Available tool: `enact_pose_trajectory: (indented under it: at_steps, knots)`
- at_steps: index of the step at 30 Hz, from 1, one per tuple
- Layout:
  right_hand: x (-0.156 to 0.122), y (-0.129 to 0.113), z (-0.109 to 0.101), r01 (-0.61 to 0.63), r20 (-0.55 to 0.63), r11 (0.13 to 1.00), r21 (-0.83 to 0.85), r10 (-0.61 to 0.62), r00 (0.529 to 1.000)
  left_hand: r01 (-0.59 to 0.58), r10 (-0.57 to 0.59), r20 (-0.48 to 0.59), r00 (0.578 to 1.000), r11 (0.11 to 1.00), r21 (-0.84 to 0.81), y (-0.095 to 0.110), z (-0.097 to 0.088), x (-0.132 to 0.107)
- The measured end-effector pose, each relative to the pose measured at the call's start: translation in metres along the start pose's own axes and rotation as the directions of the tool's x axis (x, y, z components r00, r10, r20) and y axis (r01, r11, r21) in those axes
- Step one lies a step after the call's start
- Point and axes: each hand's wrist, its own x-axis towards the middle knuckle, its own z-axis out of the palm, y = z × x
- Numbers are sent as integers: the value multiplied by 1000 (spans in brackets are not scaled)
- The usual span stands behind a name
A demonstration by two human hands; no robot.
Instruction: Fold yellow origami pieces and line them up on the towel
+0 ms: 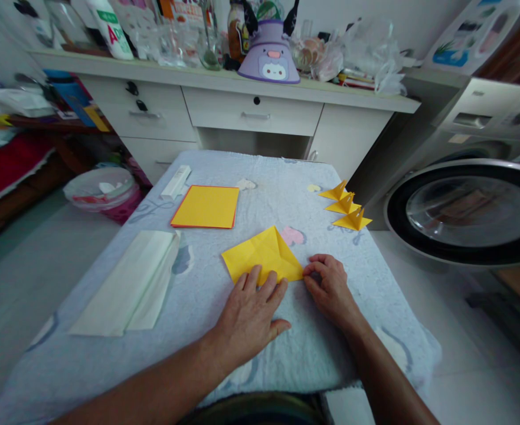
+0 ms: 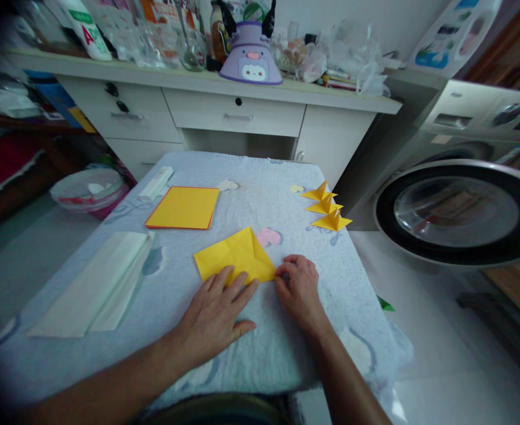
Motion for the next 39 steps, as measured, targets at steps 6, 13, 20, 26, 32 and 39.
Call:
enact_pose_trajectory:
  at_steps: [6, 13, 20, 26, 32, 39]
  knots:
    - [0, -5, 4, -19, -21, 998, -56, 18, 1000, 12, -12, -1, 1000, 1000, 5, 1, -1, 0]
    - [1, -3, 7, -44, -65, 995, -88, 38, 997, 20, -20, 1, 1000, 1000, 0, 0, 0, -1]
    - [-3, -3, 2, -2, -42, 997, -71, -1, 999, 20, -21, -9, 1000, 1000, -4, 1, -1, -1]
    - [-5, -7, 9, -20, -88, 984, -178, 4, 996, -34, 33, -16, 999, 998, -58, -1, 3, 1]
    - [-3, -8, 11, -39, -90, 975, -220, 20, 996, -73, 72, -11, 997, 992, -100, -3, 6, 3]
    - [-3, -7, 11, -48, -93, 975, -216, 28, 995, -73, 73, -4, 997, 992, -102, -3, -1, 4]
